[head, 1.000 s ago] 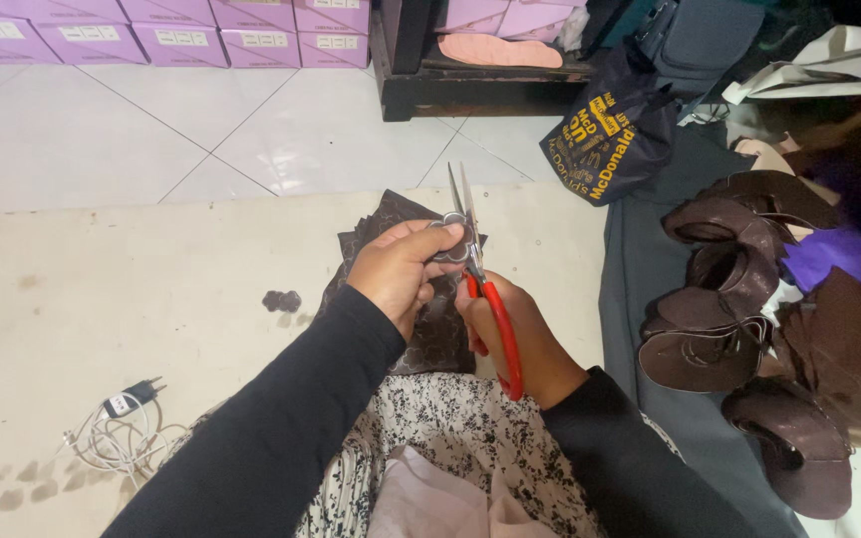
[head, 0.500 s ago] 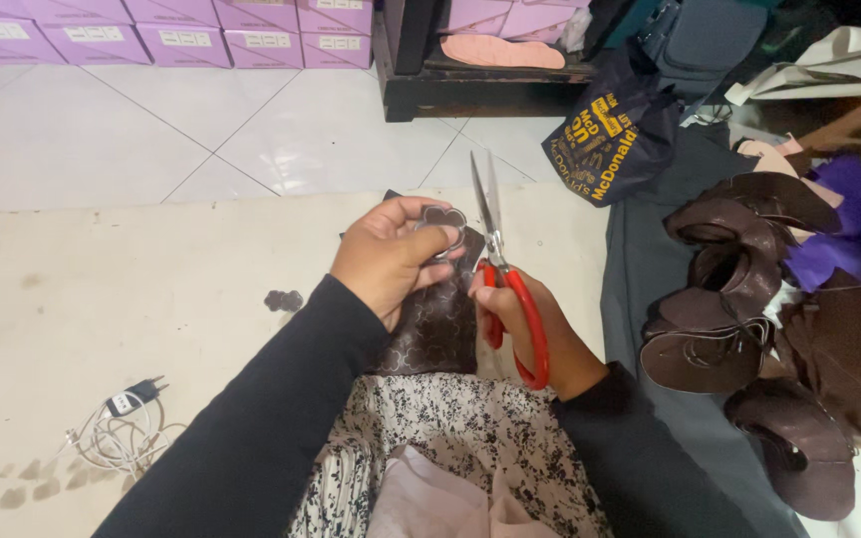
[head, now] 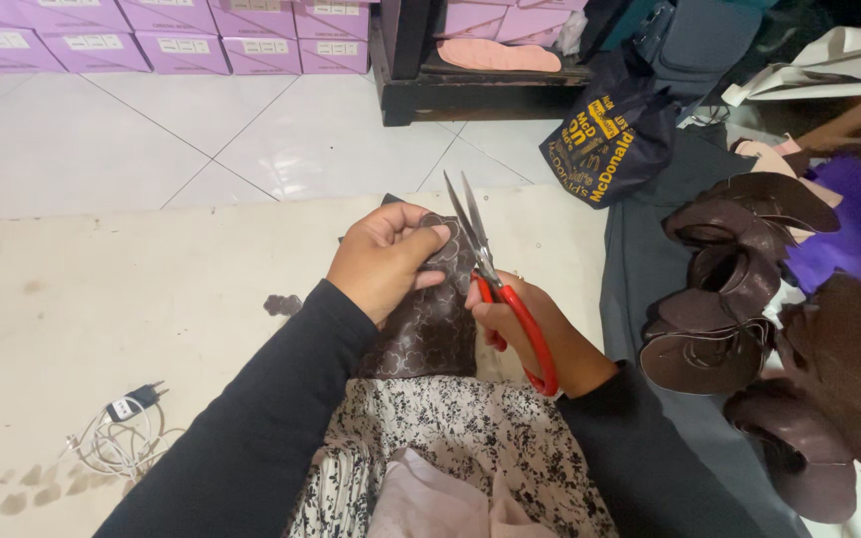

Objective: The person uses red-handled scissors to cut cloud-shaped pieces from a dark brown patterned sheet. They hold the sheet with the left hand and cut along the outlines, then place the cut pieces aside.

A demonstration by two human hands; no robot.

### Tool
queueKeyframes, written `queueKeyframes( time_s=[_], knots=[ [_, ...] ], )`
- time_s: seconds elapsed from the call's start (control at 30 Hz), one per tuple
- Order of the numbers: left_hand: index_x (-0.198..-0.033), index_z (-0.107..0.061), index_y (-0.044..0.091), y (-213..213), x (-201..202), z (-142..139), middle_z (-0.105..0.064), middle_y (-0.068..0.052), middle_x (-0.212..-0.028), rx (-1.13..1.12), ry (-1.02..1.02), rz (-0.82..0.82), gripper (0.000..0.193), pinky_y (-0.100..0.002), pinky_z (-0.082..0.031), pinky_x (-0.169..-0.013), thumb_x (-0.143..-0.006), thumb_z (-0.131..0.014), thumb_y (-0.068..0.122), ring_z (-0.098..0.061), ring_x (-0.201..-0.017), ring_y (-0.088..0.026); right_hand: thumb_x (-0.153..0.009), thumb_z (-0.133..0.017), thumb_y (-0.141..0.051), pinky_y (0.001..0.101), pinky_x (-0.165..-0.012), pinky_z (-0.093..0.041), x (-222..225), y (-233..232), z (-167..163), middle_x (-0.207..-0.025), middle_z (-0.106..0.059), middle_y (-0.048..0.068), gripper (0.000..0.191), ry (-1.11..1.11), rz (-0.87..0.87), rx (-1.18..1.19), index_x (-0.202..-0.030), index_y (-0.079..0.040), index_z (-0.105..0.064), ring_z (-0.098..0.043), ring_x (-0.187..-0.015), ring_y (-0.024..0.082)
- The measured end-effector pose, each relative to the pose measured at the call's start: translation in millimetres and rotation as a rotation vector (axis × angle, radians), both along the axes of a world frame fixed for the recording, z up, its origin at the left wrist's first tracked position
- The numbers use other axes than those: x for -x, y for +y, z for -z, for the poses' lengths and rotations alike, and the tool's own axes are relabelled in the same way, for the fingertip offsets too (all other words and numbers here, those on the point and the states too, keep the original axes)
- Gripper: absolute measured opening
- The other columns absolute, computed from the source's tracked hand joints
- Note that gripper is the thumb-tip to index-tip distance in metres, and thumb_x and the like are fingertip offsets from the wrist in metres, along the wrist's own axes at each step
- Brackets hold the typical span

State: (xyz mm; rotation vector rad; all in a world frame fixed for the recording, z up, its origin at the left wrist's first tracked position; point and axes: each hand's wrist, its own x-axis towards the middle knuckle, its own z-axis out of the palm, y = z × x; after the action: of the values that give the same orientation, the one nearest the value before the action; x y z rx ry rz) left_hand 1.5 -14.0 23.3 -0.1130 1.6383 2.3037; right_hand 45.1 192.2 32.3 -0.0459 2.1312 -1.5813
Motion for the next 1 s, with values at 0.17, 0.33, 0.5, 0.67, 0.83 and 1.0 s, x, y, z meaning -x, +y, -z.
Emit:
queueKeyframes(
  time_s=[0.17,0.33,0.5,0.67,0.83,1.0],
  knots=[
    [-0.099,-0.070,0.001,-2.3,1.2,2.4,-0.073,-0.001,-0.085,0.038,0.109,0.031,0.016,-0.021,-0.050,-0.056,-0.091,-0.070,0.015,-0.062,-0.067,-0.005,-0.090,-0.059,-0.011,0.0271,-0.062,-0.048,1.2,-1.9,4.7,-0.075,-0.056,0.002,0.012,-0.017,-0.003,0.011,-0.100,-0.005,-0.060,-0.056,-0.067,0.012],
    [-0.098,-0.071,0.000,-3.9,2.8,4.7,-0.073,-0.001,-0.083,0.060,0.085,0.016,0.018,-0.020,-0.048,-0.056,-0.090,-0.072,0.016,-0.060,-0.066,-0.005,-0.091,-0.060,-0.010,0.0274,-0.064,-0.047,0.3,-0.5,3.9,-0.076,-0.055,0.004,0.015,-0.043,-0.026,0.017,-0.104,-0.003,-0.060,-0.054,-0.069,0.013],
    [-0.099,-0.070,0.001,-8.0,3.4,3.9,-0.073,-0.001,-0.084,0.006,0.087,0.041,0.017,-0.018,-0.048,-0.057,-0.089,-0.072,0.015,-0.062,-0.067,-0.005,-0.091,-0.058,-0.014,0.0278,-0.068,-0.049,0.1,-1.4,-3.4,-0.077,-0.059,0.004,0.020,-0.069,-0.060,0.040,-0.108,-0.004,-0.061,-0.058,-0.072,0.014],
    [-0.101,-0.070,0.003,-14.5,5.0,2.9,-0.074,-0.002,-0.084,0.039,0.102,0.077,0.015,-0.017,-0.047,-0.057,-0.090,-0.072,0.014,-0.065,-0.069,-0.004,-0.094,-0.058,-0.020,0.0292,-0.073,-0.048,-4.2,1.1,-12.1,-0.081,-0.058,0.003,0.023,-0.120,-0.100,0.056,-0.111,-0.005,-0.062,-0.057,-0.078,0.014],
    [-0.102,-0.066,0.000,-18.2,8.5,5.6,-0.074,-0.005,-0.088,-0.175,0.124,0.098,0.016,-0.021,-0.056,-0.071,-0.090,-0.071,0.007,-0.069,-0.076,-0.009,-0.094,-0.058,-0.020,0.0292,-0.075,-0.048,-3.9,2.0,-10.2,-0.081,-0.060,0.005,0.023,-0.094,-0.134,0.180,-0.111,-0.004,-0.061,-0.057,-0.079,0.015],
    [-0.101,-0.068,-0.004,-17.9,8.9,6.5,-0.073,-0.007,-0.086,-0.097,0.131,0.085,0.015,-0.023,-0.055,-0.070,-0.089,-0.072,0.005,-0.067,-0.073,-0.011,-0.093,-0.059,-0.014,0.0266,-0.070,-0.048,-2.8,3.1,-7.2,-0.082,-0.056,0.001,0.018,0.005,-0.152,-0.002,-0.110,-0.006,-0.060,-0.055,-0.076,0.011]
  ],
)
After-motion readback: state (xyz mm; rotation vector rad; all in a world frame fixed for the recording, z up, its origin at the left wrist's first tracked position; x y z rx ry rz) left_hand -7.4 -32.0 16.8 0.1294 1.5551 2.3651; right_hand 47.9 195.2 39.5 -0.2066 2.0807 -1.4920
